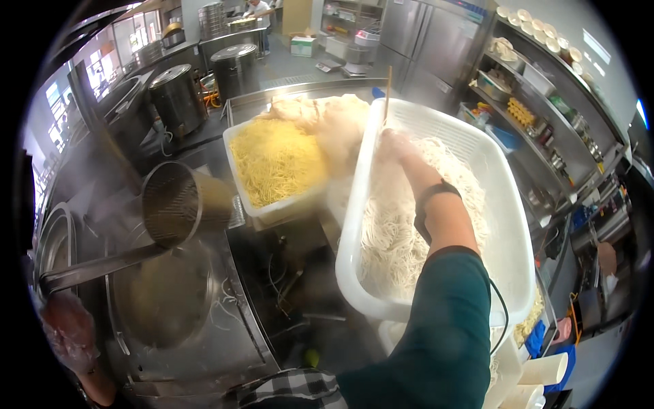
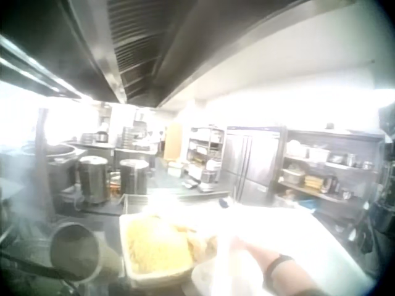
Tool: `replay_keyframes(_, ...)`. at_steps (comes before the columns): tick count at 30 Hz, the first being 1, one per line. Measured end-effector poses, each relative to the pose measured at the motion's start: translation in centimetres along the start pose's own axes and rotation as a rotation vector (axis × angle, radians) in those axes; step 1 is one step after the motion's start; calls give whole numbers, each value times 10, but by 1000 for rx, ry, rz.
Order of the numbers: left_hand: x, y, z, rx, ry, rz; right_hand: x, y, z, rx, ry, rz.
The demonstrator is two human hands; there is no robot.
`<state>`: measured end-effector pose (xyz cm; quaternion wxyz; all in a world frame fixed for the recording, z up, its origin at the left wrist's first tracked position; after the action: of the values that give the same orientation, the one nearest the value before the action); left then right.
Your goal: Preparing and boiling different types of noodles in a commercial kitchen vat.
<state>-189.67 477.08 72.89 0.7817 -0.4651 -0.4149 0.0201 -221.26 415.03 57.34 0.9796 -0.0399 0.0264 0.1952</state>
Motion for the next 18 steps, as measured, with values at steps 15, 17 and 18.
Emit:
replay_keyframes(15, -67, -98, -50, -77, 837, -136, -61, 99, 249, -401, -380, 218)
replay_keyframes(17, -69, -107, -56, -68, 876, -130, -38, 122, 276, -403, -926, 129)
replay_keyframes(18, -70, -115, -63, -51, 1077, -120, -45, 108, 269, -143, -1416, 35)
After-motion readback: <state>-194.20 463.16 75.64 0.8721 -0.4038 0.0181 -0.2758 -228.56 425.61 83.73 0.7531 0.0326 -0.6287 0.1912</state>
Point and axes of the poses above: each hand's wrist, its own y-axis away from the middle knuckle, its own z-axis out of the back of the hand, x = y × z, the point moved 10 cm from there along -y, towards the middle knuckle, and after that the axes turned 1 degree about x, right-handed, at the moved point
